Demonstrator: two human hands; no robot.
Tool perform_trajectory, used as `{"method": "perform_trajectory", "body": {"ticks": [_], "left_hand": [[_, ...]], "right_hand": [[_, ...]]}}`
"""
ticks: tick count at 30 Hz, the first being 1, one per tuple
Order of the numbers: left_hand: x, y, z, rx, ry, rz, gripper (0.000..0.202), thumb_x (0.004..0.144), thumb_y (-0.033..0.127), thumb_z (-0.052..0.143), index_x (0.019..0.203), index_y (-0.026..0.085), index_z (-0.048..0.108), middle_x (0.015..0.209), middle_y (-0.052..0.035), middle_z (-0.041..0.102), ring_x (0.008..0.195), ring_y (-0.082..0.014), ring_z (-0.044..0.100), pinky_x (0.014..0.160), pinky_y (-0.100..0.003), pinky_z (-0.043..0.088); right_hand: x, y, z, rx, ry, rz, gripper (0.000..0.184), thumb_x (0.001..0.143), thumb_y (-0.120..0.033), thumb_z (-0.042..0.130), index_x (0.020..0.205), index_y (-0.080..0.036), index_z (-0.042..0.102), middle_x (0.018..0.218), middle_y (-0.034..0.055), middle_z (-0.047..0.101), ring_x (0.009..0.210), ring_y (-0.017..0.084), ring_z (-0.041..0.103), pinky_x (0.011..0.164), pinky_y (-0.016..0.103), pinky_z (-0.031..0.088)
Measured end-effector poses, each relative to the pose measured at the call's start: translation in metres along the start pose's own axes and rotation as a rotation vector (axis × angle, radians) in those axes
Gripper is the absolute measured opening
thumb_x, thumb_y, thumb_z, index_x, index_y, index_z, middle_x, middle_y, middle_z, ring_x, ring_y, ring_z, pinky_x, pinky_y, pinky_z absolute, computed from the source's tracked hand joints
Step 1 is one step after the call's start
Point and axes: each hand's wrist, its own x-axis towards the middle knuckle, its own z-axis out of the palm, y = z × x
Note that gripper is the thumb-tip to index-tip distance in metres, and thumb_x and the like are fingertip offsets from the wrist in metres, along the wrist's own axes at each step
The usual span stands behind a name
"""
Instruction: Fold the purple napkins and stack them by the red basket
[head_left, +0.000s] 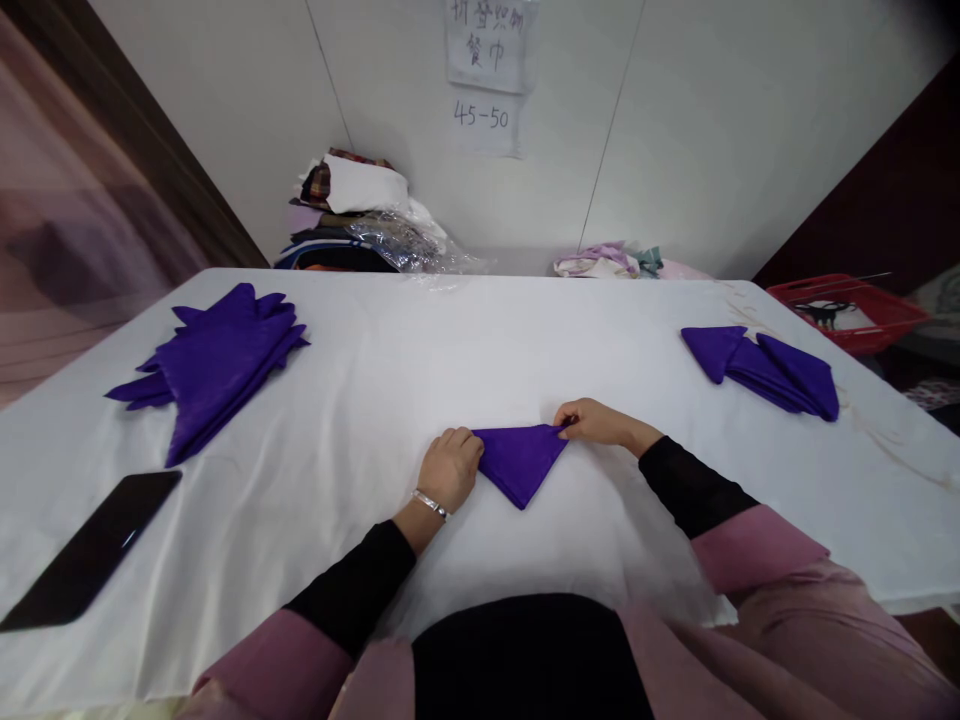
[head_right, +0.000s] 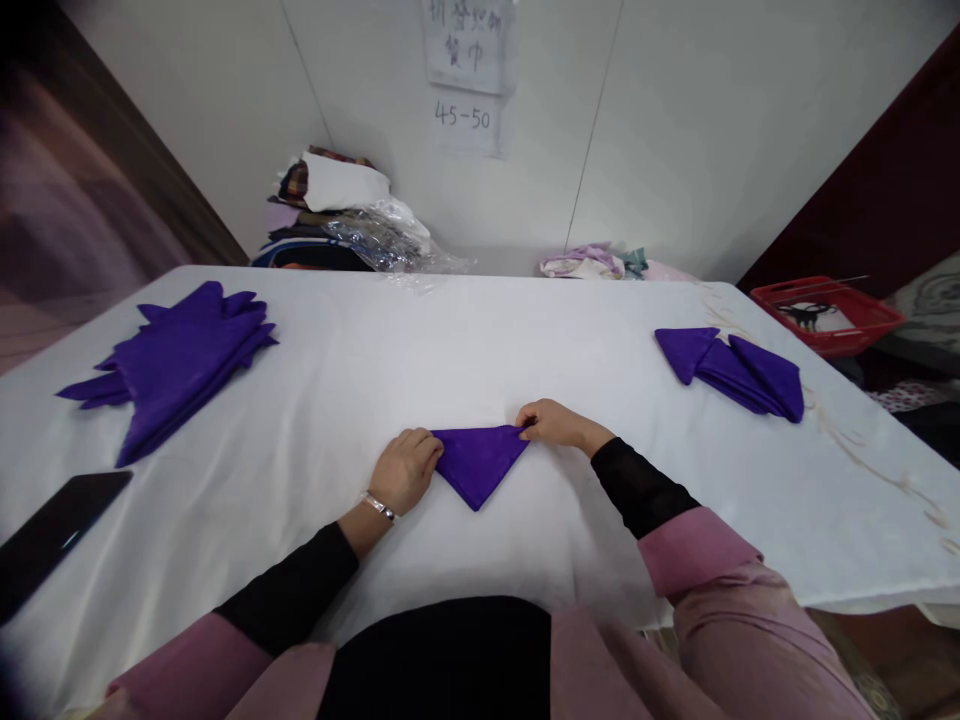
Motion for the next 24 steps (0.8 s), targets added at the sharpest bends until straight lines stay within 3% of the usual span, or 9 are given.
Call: {"method": "perform_trajectory", "body": {"ticks": [10, 19, 24], "left_hand": [[0.001, -0.001, 0.003, 0.019, 0.019, 0.010, 0.020, 0.089, 0.019, 0.042, 0.083, 0.020, 0.060, 0.085, -0.0053, 0.060, 0.081, -0.0193, 0.050, 0.073, -0.034, 0.042], [0.000, -0.001, 0.004, 0.019, 0.030, 0.017, 0.020, 0.089, 0.019, 0.042, 0.083, 0.020, 0.060, 0.086, -0.0055, 0.059, 0.081, -0.0195, 0.050, 0.073, -0.034, 0.042], [0.001, -0.002, 0.005, 0.013, 0.032, 0.016, 0.020, 0.089, 0.019, 0.042, 0.083, 0.020, 0.060, 0.085, -0.0054, 0.060, 0.081, -0.0197, 0.049, 0.073, -0.034, 0.041]], "right_hand": [[0.000, -0.002, 0.010, 0.135, -0.003, -0.015, 0.051, 0.068, -0.019, 0.065, 0.119, -0.021, 0.059, 0.105, 0.0048, 0.064, 0.092, 0.018, 0.060, 0.087, 0.035, 0.045], [-0.004, -0.009, 0.009, 0.056, 0.012, 0.007, 0.045, 0.068, -0.019, 0.063, 0.113, -0.019, 0.062, 0.089, 0.0021, 0.064, 0.081, 0.015, 0.059, 0.080, 0.032, 0.045], [-0.014, -0.003, 0.003, 0.058, 0.003, 0.038, 0.044, 0.071, -0.021, 0.063, 0.115, -0.019, 0.061, 0.091, 0.0020, 0.064, 0.083, 0.016, 0.059, 0.082, 0.032, 0.043]]}}
